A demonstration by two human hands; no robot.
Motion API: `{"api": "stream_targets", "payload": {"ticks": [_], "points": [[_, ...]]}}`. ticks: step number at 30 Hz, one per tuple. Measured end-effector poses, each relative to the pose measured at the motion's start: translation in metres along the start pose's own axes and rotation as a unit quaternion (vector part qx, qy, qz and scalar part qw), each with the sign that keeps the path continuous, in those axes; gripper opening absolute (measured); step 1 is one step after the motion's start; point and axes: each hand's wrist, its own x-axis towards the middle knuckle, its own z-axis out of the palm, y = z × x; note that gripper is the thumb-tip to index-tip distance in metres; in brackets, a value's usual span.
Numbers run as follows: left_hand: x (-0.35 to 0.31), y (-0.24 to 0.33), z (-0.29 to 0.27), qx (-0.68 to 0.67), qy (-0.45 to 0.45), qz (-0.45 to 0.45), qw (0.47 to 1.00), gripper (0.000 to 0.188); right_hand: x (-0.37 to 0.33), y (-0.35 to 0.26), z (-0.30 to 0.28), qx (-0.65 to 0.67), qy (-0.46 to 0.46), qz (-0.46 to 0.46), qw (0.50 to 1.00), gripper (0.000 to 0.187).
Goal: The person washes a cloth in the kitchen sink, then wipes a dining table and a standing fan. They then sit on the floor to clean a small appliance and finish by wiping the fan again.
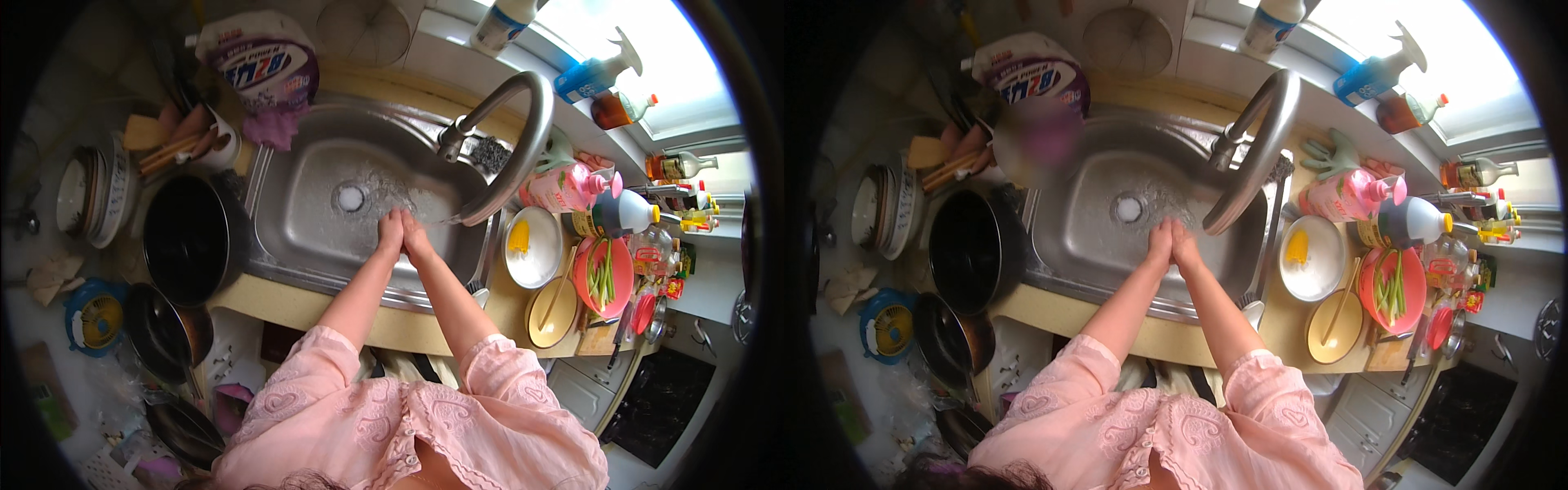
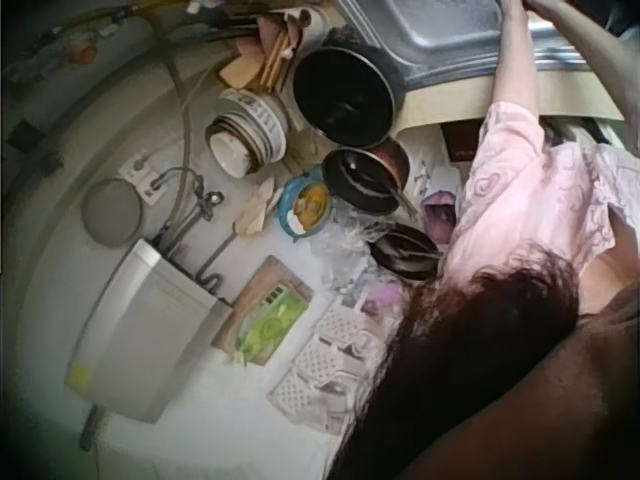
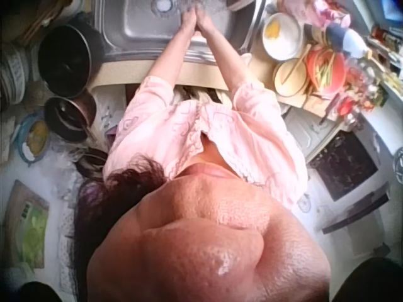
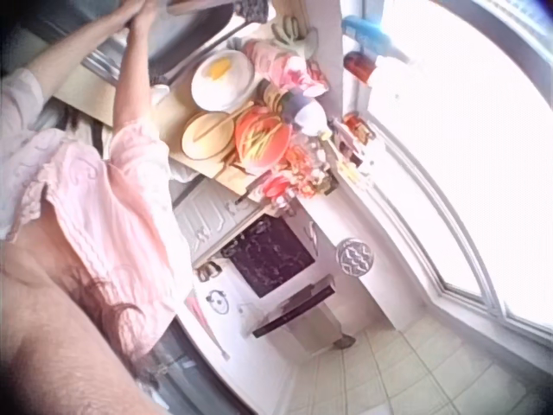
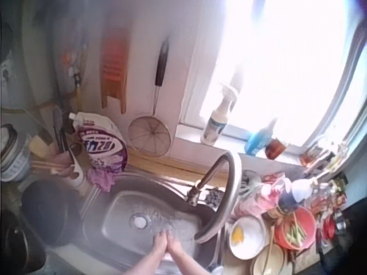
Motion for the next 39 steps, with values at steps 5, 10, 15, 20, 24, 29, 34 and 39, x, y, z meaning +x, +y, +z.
{"api": "stream_targets", "payload": {"ticks": [5,10,15,20,24,29,34,39], "points": [[-0.006,0.001,0.006,0.057,-0.023,0.07,0.996,0.032,0.01,0.014,-0.004,0.048,0.119,0.008,0.992,0.04],[-0.012,0.016,0.007,-0.15,-0.11,-0.052,0.981,0.049,0.008,0.023,0.005,-0.188,0.18,-0.207,0.943,0.04],[-0.018,0.031,-0.019,-0.261,-0.183,-0.016,0.948,0.079,-0.03,-0.02,0.009,0.11,-0.009,-0.061,0.992,0.03],[0.01,0.014,-0.059,-0.096,-0.107,0.055,0.988,0.059,-0.005,-0.005,0.01,-0.069,0.012,-0.082,0.994,0.026],[-0.019,0.035,-0.057,-0.055,-0.109,0.01,0.992,0.054,0.006,0.0,0.023,-0.188,0.083,-0.142,0.968,0.031],[-0.043,0.045,-0.045,-0.054,-0.137,-0.066,0.987,0.057,0.004,-0.012,0.015,-0.169,0.103,-0.139,0.97,0.054],[-0.063,0.069,-0.024,0.001,-0.191,-0.058,0.98,0.063,-0.008,-0.029,0.005,-0.062,0.093,-0.018,0.994,0.056],[-0.049,0.06,-0.019,-0.041,-0.214,-0.044,0.975,0.061,-0.023,-0.023,-0.013,0.17,-0.014,-0.01,0.985,0.058]]}}
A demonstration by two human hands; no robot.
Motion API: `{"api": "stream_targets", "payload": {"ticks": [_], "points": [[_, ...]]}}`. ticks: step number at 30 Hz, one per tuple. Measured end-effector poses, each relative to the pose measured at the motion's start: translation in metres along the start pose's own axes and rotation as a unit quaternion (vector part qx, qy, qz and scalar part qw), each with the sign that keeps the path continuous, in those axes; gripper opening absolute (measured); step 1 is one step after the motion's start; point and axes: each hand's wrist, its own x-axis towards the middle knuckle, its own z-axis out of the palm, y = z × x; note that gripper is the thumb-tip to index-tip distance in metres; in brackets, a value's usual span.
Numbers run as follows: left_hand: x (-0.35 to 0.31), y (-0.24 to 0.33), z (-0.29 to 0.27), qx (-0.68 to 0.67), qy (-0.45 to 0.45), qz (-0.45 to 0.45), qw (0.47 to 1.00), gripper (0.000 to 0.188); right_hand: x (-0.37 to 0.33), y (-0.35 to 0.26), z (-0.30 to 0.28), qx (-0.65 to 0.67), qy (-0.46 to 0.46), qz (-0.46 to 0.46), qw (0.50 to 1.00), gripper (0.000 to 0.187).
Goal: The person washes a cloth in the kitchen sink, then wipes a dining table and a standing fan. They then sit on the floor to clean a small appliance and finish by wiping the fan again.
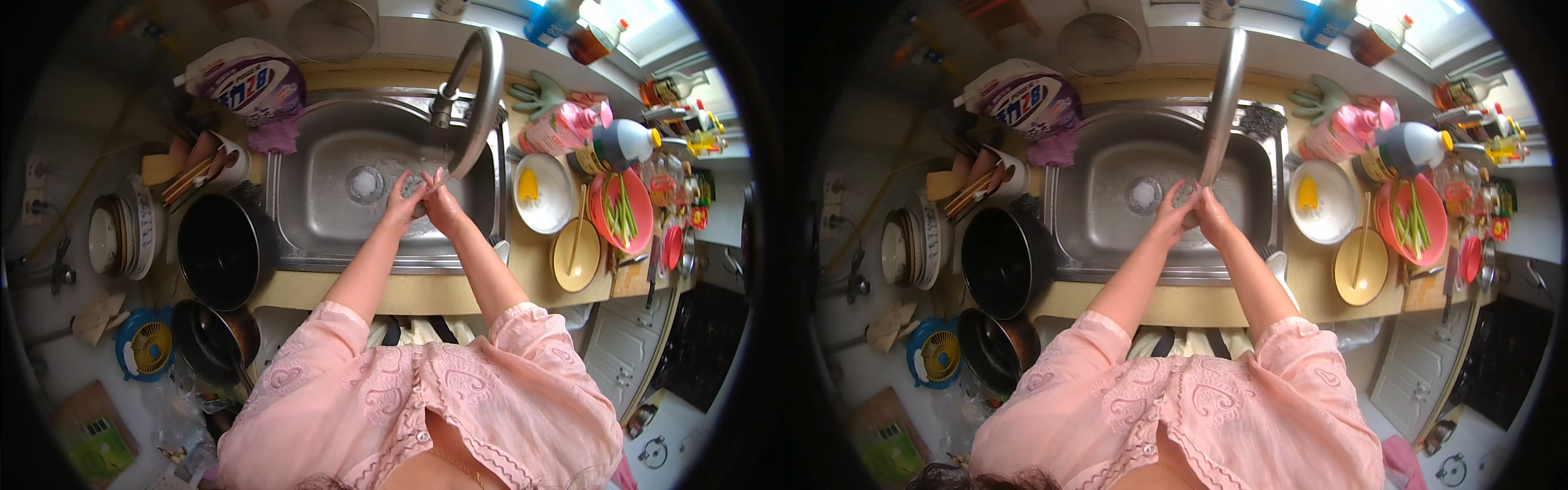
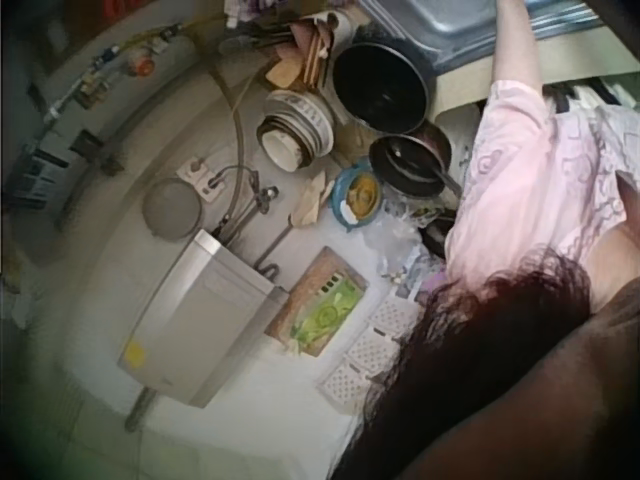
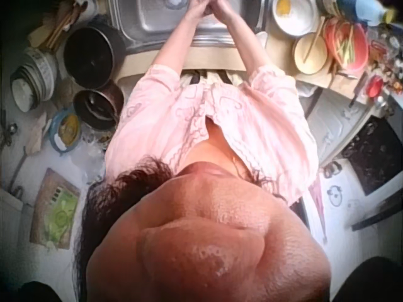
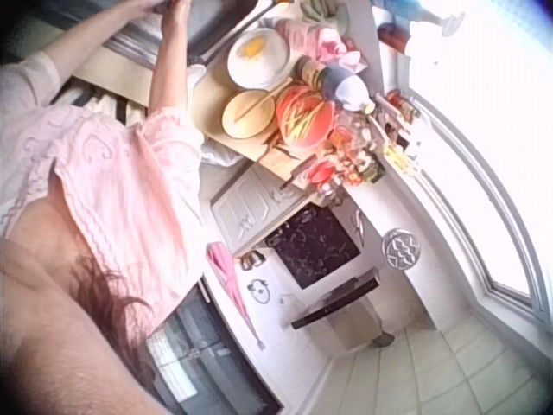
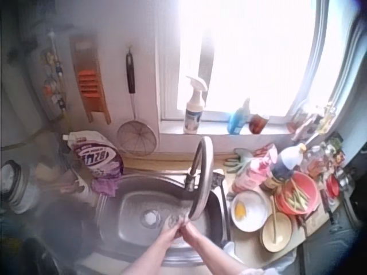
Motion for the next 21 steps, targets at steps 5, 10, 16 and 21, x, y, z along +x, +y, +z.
{"api": "stream_targets", "payload": {"ticks": [5,10,16,21], "points": [[0.02,-0.016,-0.011,-0.041,-0.007,-0.069,0.997,0.046,0.005,-0.029,-0.023,-0.377,0.156,-0.279,0.869,0.03],[0.026,-0.017,0.0,0.004,-0.008,-0.1,0.995,0.022,-0.001,-0.082,0.001,-0.425,0.19,-0.41,0.785,0.023],[0.02,-0.003,0.02,0.026,0.032,-0.103,0.994,0.024,0.025,-0.093,0.007,-0.435,0.164,-0.481,0.744,0.029],[0.027,0.0,0.015,-0.015,0.015,-0.148,0.989,0.034,0.033,-0.098,0.014,-0.441,0.166,-0.438,0.765,0.02]]}}
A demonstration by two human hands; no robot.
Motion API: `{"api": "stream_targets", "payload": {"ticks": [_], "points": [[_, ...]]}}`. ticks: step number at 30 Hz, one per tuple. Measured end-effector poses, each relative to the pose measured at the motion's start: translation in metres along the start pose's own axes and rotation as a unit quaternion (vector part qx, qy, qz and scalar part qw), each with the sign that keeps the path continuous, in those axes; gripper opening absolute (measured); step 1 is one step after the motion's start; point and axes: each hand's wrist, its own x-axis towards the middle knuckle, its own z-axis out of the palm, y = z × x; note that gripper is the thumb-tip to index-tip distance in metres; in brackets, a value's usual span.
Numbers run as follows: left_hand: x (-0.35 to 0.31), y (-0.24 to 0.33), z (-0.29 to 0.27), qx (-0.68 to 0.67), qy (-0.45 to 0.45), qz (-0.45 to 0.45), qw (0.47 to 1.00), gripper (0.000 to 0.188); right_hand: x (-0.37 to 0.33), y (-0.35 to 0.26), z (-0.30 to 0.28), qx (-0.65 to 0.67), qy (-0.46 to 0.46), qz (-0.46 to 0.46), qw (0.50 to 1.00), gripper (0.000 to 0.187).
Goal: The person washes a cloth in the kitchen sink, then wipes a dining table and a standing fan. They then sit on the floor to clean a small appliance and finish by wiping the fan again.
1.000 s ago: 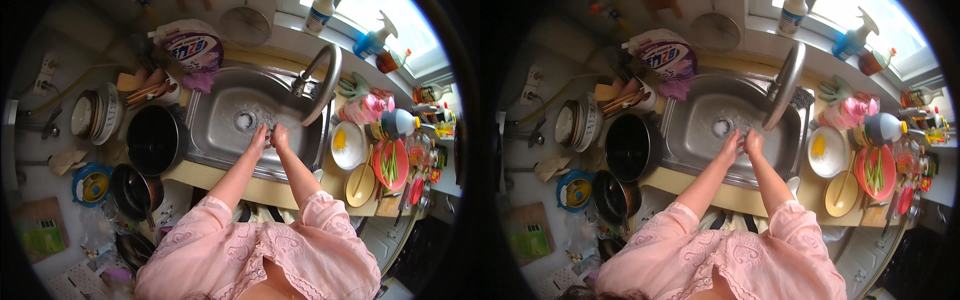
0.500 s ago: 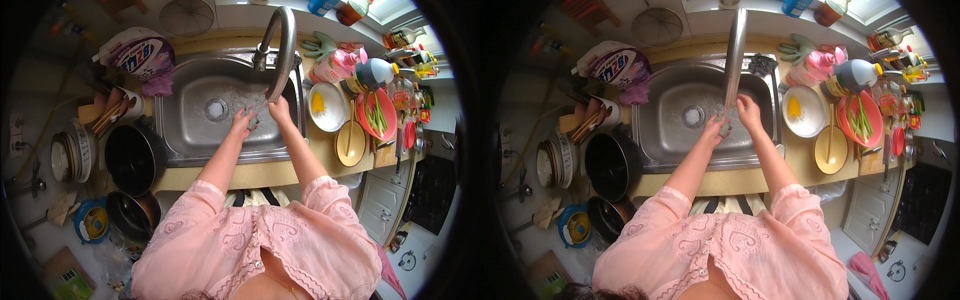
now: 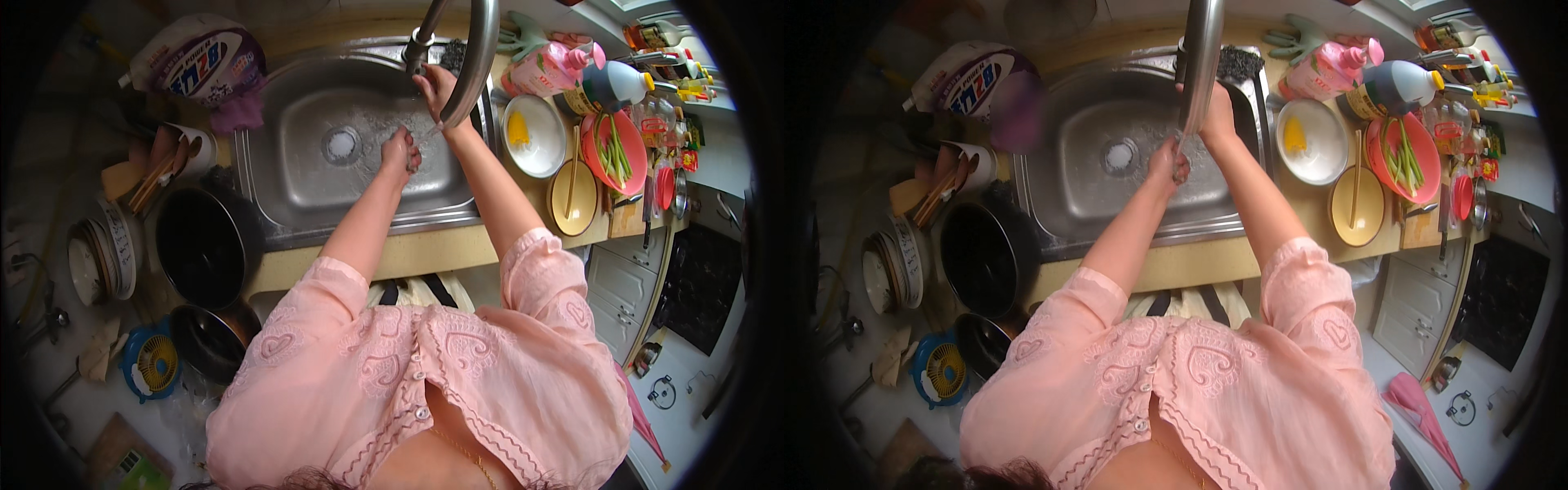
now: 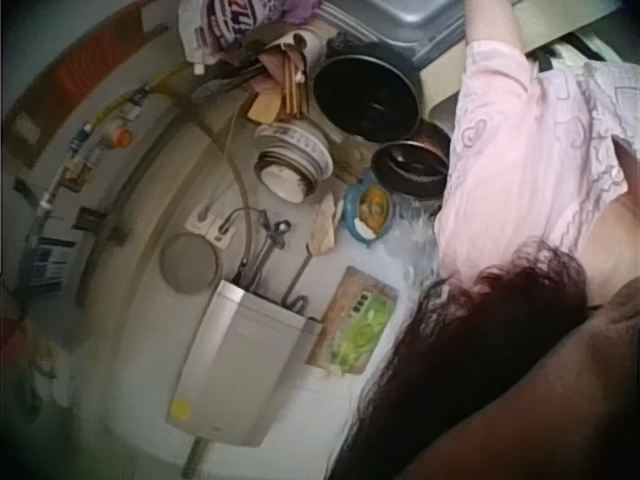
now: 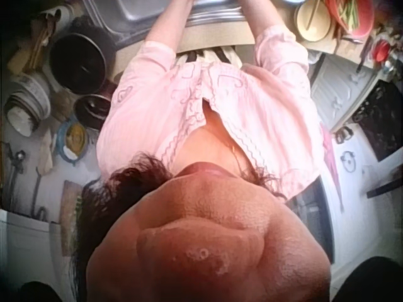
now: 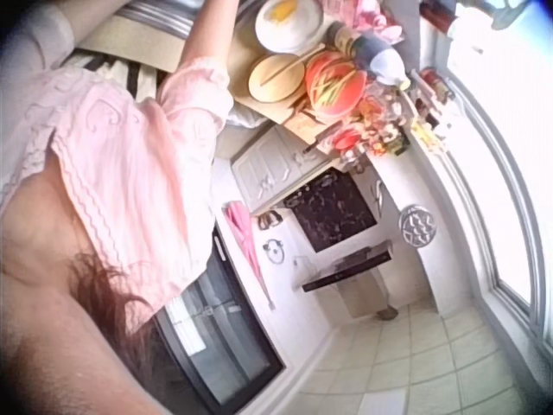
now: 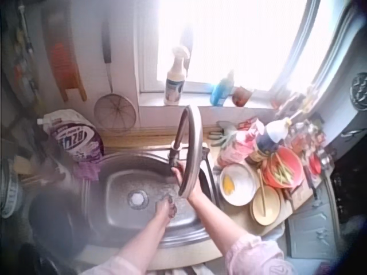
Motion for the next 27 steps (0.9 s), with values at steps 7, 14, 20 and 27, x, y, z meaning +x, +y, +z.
{"api": "stream_targets", "payload": {"ticks": [7,14,20,27], "points": [[0.003,0.002,-0.012,-0.197,-0.144,-0.027,0.969,0.047,0.017,0.008,0.002,-0.055,0.008,-0.044,0.997,0.019],[0.0,0.001,-0.029,-0.154,-0.154,-0.005,0.976,0.022,0.029,0.01,-0.003,-0.09,-0.026,-0.002,0.996,0.023],[-0.008,0.007,-0.045,-0.051,-0.083,0.052,0.994,0.022,0.045,0.011,-0.006,-0.167,-0.022,-0.038,0.985,0.025],[-0.019,0.011,-0.042,0.006,0.072,0.039,0.997,0.019,-0.016,0.014,-0.007,-0.038,-0.036,0.034,0.998,0.023]]}}
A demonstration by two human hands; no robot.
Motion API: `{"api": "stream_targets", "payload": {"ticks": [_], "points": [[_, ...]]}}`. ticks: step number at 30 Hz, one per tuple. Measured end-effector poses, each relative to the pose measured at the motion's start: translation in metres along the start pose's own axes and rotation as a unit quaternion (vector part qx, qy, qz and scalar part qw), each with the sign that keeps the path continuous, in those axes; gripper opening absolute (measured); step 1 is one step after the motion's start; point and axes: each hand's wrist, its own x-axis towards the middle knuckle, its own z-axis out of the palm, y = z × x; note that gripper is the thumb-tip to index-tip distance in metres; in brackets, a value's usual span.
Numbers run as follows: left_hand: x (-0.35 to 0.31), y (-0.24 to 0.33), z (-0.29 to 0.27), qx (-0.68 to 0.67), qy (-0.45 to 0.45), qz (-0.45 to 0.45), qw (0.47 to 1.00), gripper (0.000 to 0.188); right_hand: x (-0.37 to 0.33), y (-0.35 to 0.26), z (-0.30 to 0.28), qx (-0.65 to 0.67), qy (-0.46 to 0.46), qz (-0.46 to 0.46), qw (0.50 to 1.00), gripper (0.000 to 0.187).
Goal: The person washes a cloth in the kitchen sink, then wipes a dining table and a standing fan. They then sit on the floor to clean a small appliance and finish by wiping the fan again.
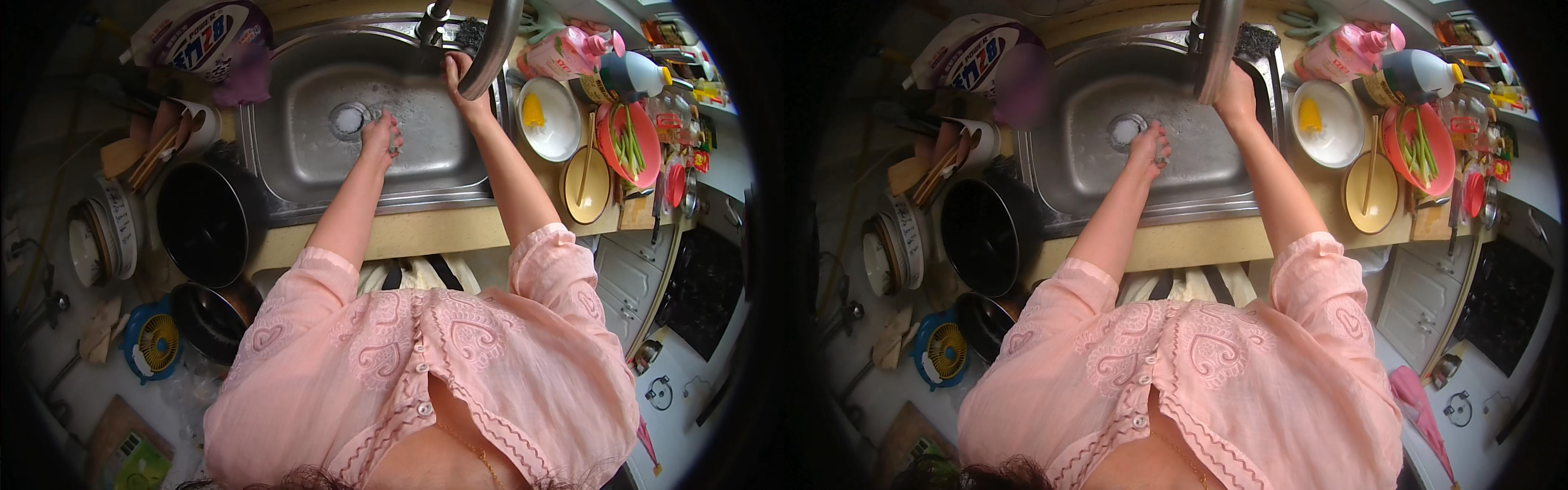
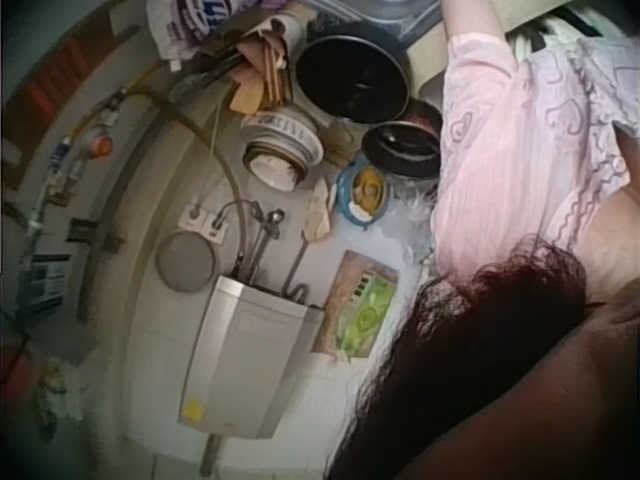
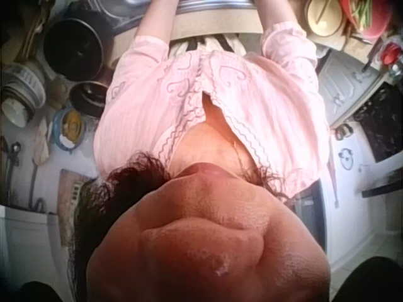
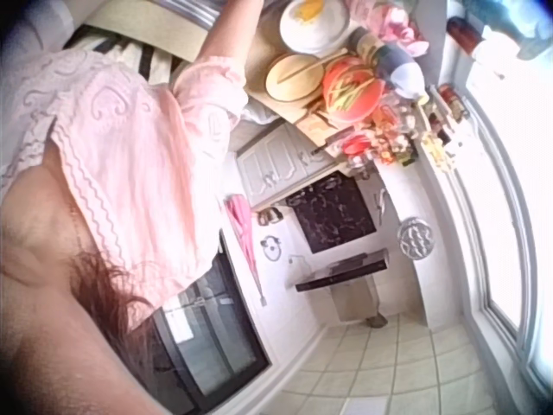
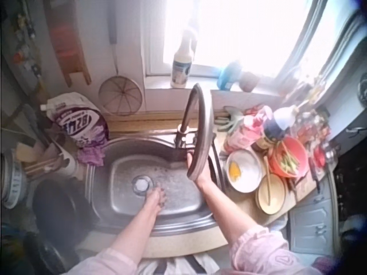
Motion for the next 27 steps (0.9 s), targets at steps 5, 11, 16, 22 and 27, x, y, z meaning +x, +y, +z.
{"api": "stream_targets", "payload": {"ticks": [5,11,16,22,27], "points": [[0.0,-0.001,0.005,-0.017,0.034,0.017,0.999,0.023,-0.034,0.014,0.017,0.017,-0.059,0.064,0.996,0.019],[0.014,-0.005,0.002,-0.027,0.005,0.063,0.998,0.022,-0.066,-0.01,0.029,0.024,-0.089,0.043,0.995,0.02],[0.005,0.006,0.005,0.001,-0.088,0.068,0.994,0.047,-0.066,-0.033,0.034,-0.019,-0.162,0.065,0.984,0.026],[-0.009,0.024,-0.011,0.02,-0.173,0.079,0.982,0.042,-0.049,-0.02,0.04,0.073,-0.083,0.129,0.986,0.027],[0.002,0.025,-0.05,0.06,-0.08,0.147,0.984,0.014,-0.034,-0.038,0.023,0.163,-0.105,0.207,0.959,0.028]]}}
